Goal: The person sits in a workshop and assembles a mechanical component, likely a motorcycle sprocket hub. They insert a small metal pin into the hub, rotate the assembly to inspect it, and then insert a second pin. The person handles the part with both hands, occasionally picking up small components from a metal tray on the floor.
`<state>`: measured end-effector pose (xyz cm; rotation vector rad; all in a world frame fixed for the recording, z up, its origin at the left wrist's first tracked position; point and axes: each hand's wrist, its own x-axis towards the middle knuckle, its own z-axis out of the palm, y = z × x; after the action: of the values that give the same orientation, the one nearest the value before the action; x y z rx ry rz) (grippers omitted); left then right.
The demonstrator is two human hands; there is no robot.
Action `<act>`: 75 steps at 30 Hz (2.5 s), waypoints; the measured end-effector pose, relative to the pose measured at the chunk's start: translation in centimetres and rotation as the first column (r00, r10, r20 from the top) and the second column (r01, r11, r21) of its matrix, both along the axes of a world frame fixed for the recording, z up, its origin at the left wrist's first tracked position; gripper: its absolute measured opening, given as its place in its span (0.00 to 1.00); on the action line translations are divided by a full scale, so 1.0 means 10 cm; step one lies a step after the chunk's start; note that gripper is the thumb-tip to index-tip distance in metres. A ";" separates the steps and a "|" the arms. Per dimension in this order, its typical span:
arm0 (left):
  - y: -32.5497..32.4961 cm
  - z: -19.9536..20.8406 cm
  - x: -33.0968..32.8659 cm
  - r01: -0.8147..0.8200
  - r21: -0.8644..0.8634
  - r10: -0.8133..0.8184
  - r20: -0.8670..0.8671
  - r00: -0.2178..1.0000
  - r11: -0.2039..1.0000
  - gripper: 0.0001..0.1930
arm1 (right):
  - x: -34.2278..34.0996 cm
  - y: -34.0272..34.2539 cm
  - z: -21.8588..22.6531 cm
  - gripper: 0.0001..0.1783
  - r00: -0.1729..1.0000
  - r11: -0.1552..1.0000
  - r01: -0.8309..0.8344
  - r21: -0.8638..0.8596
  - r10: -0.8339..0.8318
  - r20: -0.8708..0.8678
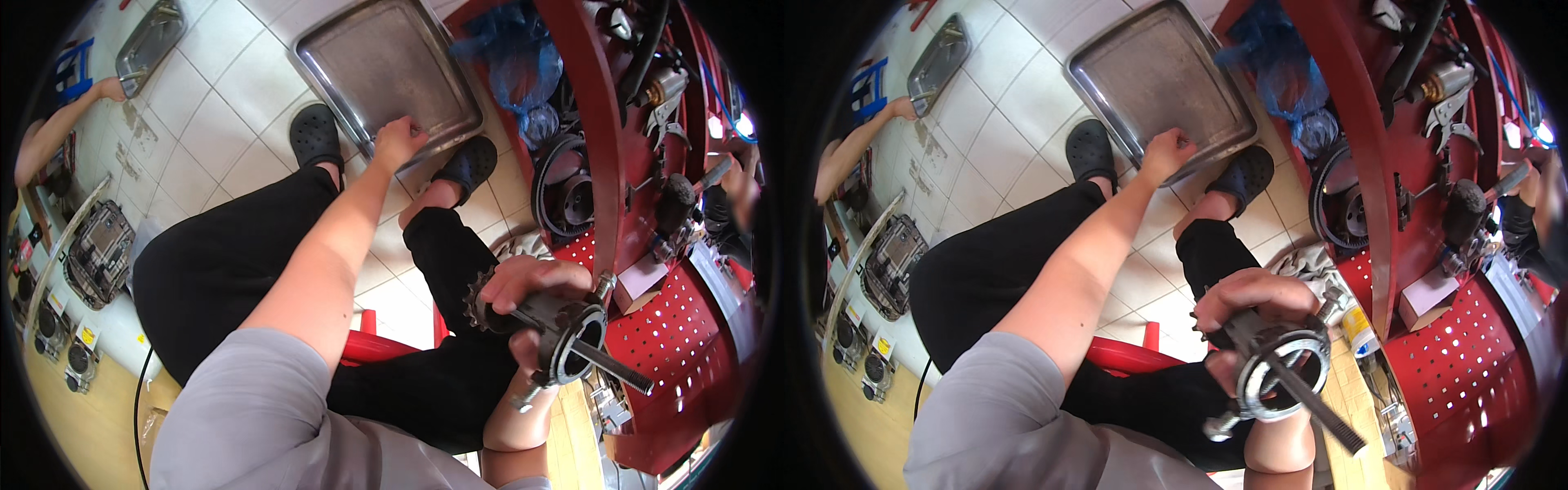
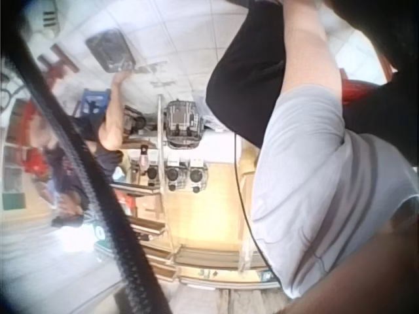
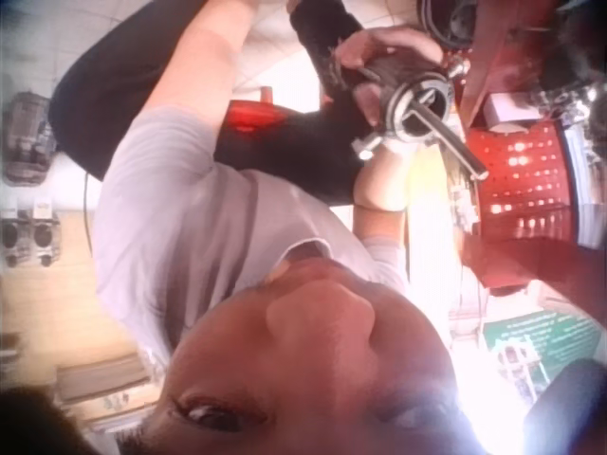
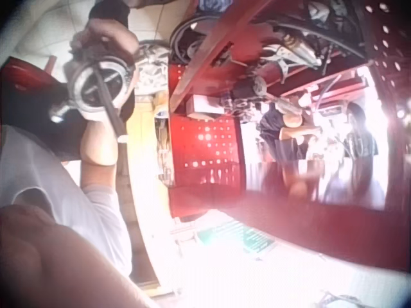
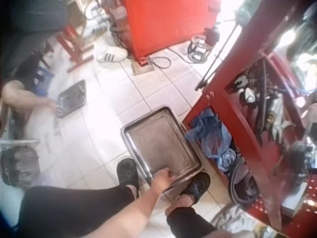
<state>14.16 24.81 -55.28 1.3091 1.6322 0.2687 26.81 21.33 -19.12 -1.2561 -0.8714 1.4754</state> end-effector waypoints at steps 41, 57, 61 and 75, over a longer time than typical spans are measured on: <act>-2.34 5.74 -1.40 0.271 0.229 -0.252 0.966 0.056 0.935 0.09 | -1.21 -2.80 2.44 0.24 0.400 0.394 -0.388 0.833 -0.742 0.538; -2.49 5.71 -1.56 0.349 0.203 -0.266 0.953 0.144 0.915 0.07 | -1.17 -2.97 2.37 0.14 0.743 0.643 -0.111 0.758 -0.453 0.493; -2.65 5.85 -1.57 0.202 0.414 -0.456 0.850 0.265 0.888 0.07 | -1.22 -3.03 2.36 0.12 0.810 0.682 -0.069 0.728 -0.388 0.440; -2.70 5.83 -1.55 0.052 0.662 -0.638 0.694 0.334 0.747 0.08 | -1.20 -3.08 2.35 0.12 0.772 0.654 -0.064 0.754 -0.446 0.452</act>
<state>-1.33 -2.17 3.04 1.4824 0.2380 1.0302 14.80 -9.46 4.36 -1.1198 -1.5105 0.3615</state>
